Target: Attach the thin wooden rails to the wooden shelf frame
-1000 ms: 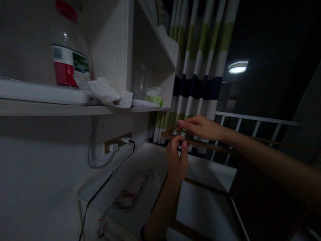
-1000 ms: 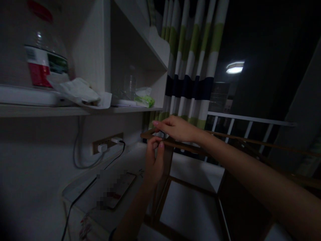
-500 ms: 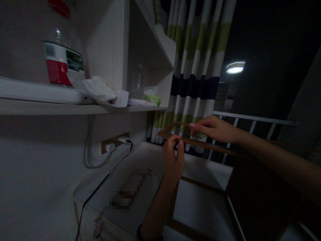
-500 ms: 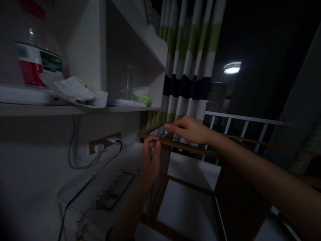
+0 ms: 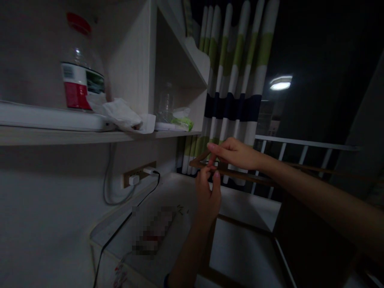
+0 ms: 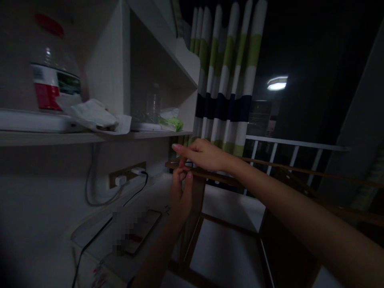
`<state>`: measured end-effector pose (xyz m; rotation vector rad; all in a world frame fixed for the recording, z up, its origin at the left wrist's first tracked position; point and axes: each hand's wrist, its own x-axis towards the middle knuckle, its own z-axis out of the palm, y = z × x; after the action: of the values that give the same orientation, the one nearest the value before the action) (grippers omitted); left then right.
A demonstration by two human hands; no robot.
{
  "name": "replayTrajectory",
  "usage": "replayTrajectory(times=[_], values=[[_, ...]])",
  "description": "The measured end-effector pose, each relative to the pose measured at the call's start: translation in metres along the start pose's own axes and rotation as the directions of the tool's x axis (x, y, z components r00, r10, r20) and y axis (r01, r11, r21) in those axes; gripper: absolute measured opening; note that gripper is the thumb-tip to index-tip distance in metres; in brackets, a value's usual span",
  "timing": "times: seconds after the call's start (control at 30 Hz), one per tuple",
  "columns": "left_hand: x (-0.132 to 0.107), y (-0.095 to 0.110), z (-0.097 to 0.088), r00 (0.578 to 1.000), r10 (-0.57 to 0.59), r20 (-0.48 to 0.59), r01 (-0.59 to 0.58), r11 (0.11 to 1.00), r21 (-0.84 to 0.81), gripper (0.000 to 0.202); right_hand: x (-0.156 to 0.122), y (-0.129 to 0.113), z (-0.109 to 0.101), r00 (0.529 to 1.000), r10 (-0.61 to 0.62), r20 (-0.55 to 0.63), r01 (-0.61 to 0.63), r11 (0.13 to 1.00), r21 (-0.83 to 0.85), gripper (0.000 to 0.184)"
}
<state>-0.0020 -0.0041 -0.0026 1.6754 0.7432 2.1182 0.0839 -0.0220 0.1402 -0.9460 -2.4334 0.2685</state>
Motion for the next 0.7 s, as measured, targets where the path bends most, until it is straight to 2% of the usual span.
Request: replayTrajectory(times=[0.17, 0.37, 0.7], values=[[0.0, 0.0, -0.001, 1.0, 0.003, -0.011, -0.003, 1.0, 0.02, 0.017, 0.005, 0.005, 0.001, 1.0, -0.002, -0.002, 0.002, 1.0, 0.001, 0.069], [0.0, 0.001, -0.002, 1.0, 0.021, -0.001, -0.021, 1.0, 0.02, 0.018, 0.003, 0.016, -0.001, 1.0, 0.031, 0.005, -0.03, 0.994, -0.102, 0.062], [0.0, 0.001, -0.001, 0.999, 0.028, -0.019, -0.028, 0.999, 0.028, 0.015, -0.029, 0.027, -0.017, 0.999, 0.048, -0.009, -0.048, 0.965, -0.259, 0.057]])
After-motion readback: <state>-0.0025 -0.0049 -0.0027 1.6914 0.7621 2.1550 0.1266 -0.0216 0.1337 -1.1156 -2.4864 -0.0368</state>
